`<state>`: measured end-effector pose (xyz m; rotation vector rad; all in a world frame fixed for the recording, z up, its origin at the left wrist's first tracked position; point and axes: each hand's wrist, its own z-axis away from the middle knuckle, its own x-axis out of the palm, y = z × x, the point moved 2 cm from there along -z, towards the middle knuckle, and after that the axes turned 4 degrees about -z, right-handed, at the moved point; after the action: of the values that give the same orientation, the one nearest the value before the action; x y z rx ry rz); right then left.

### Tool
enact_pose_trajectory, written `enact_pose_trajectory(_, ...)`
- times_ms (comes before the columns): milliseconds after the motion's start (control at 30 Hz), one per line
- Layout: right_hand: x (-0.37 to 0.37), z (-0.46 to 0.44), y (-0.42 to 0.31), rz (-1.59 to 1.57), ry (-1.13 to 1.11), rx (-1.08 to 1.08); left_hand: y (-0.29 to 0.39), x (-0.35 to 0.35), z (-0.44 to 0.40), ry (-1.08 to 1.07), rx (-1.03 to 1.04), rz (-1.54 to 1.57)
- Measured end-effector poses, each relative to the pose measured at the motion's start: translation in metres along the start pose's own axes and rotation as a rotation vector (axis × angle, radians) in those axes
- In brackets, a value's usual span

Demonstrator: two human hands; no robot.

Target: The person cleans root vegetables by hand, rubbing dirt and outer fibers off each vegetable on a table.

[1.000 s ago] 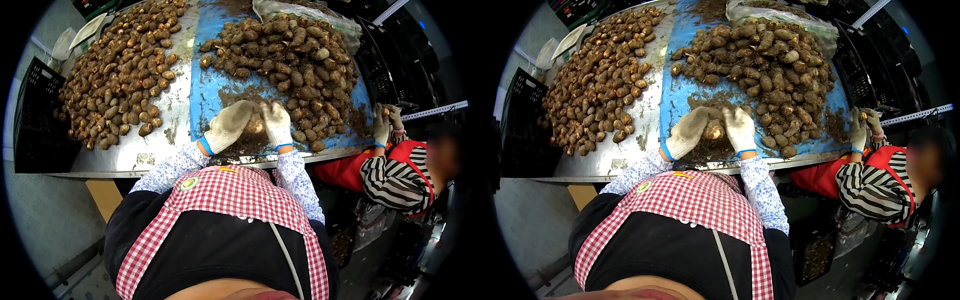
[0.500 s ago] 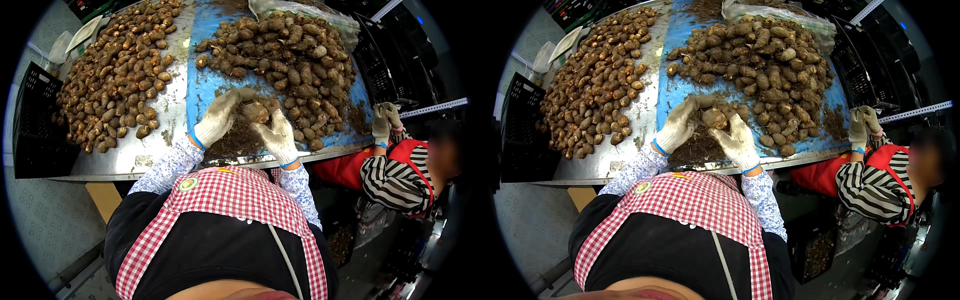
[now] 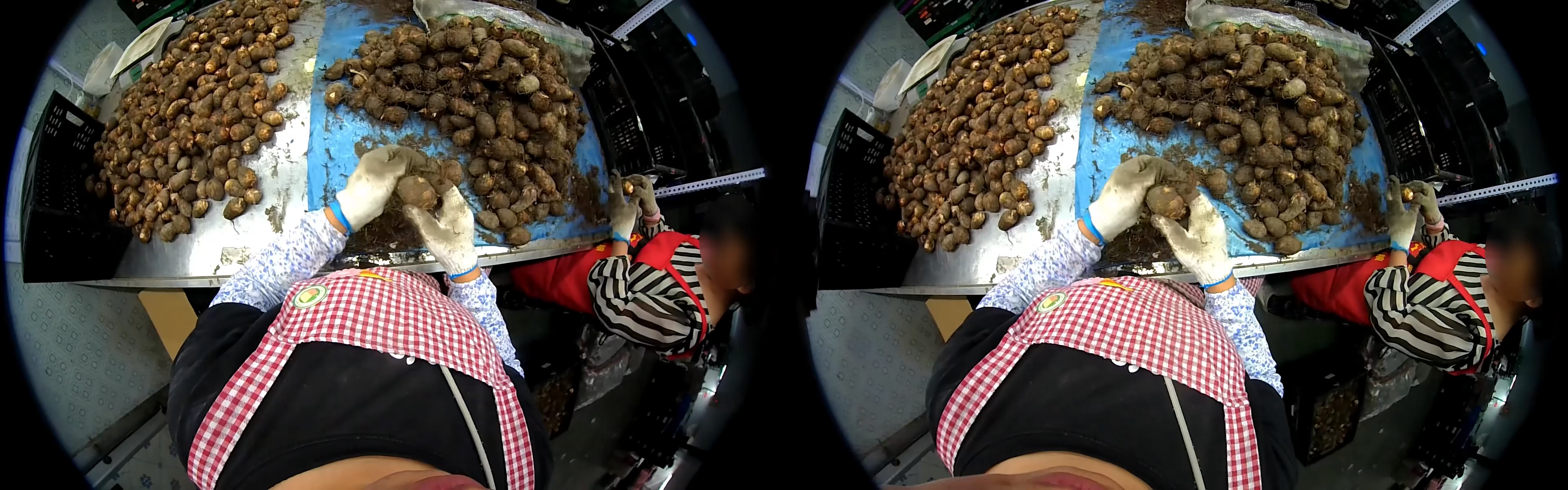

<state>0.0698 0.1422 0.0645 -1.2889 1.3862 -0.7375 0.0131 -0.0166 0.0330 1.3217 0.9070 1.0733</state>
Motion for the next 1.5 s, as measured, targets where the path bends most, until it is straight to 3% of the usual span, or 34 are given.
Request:
enact_pose_trajectory(33, 0.000, -0.001, 0.002, 0.011, 0.017, -0.015, -0.001, 0.001, -0.003, -0.016, -0.139, 0.307)
enact_pose_trajectory(133, -0.004, -0.005, 0.017, 0.086, 0.101, -0.044, 0.020, -0.005, 0.001, -0.071, 0.114, -0.046)
enact_pose_trajectory(167, -0.007, -0.007, 0.027, 0.093, 0.111, -0.046, 0.042, -0.007, 0.007, -0.107, 0.011, -0.190)
enact_pose_trajectory(267, -0.010, -0.003, 0.022, 0.412, 0.146, -0.247, 0.068, 0.012, 0.016, -0.211, -0.016, -0.636)
enact_pose_trajectory(333, -0.009, -0.004, 0.006, 0.629, 0.132, -0.303, 0.062, 0.008, 0.019, -0.182, 0.038, -0.533)
enact_pose_trajectory(500, -0.013, -0.009, -0.003, 0.361, 0.063, -0.207, 0.036, -0.012, 0.012, -0.307, 0.048, 0.047)
enact_pose_trajectory(800, -0.015, -0.010, -0.006, 0.476, -0.060, -0.215, 0.041, -0.002, 0.019, -0.215, 0.036, 0.003)
enact_pose_trajectory(900, -0.009, -0.011, -0.008, 0.578, -0.029, -0.272, 0.043, -0.001, 0.016, -0.165, 0.158, -0.194)
enact_pose_trajectory(1000, -0.003, -0.011, -0.012, 0.422, -0.022, -0.166, 0.053, 0.014, 0.019, -0.007, -0.021, -0.261)
enact_pose_trajectory(1033, -0.001, -0.009, -0.012, 0.394, -0.059, -0.003, 0.053, 0.018, 0.016, 0.046, -0.164, -0.176)
enact_pose_trajectory(1133, 0.007, -0.009, -0.010, 0.373, 0.039, -0.005, 0.008, -0.001, 0.000, 0.194, 0.878, -0.874)
enact_pose_trajectory(1167, 0.011, -0.010, 0.006, 0.004, 0.067, -0.025, 0.011, -0.004, -0.001, -0.019, 0.476, -0.416)
enact_pose_trajectory(1200, 0.008, -0.007, 0.018, -0.200, 0.104, 0.036, 0.012, -0.007, 0.000, -0.023, 0.073, 0.070)
enact_pose_trajectory(1267, 0.007, -0.003, 0.023, -0.618, 0.174, 0.164, 0.035, -0.004, 0.023, 0.016, 0.513, -0.568)
enact_pose_trajectory(1300, 0.003, -0.002, 0.026, -0.586, 0.169, 0.214, 0.021, -0.007, 0.020, -0.069, 0.416, -0.430)
enact_pose_trajectory(1367, -0.002, -0.001, 0.028, -0.376, 0.110, 0.213, 0.022, -0.010, 0.020, -0.124, 0.672, -0.653)
enact_pose_trajectory(1400, -0.002, -0.001, 0.027, -0.198, 0.054, 0.161, 0.015, -0.005, 0.021, -0.332, 0.247, -0.022)
enact_pose_trajectory(1433, -0.002, -0.001, 0.025, -0.252, 0.076, 0.184, 0.021, 0.002, 0.027, -0.269, -0.191, 0.643)
enact_pose_trajectory(1500, -0.003, -0.003, 0.014, -0.360, 0.126, 0.226, 0.019, 0.001, 0.025, -0.275, -0.113, 0.498)
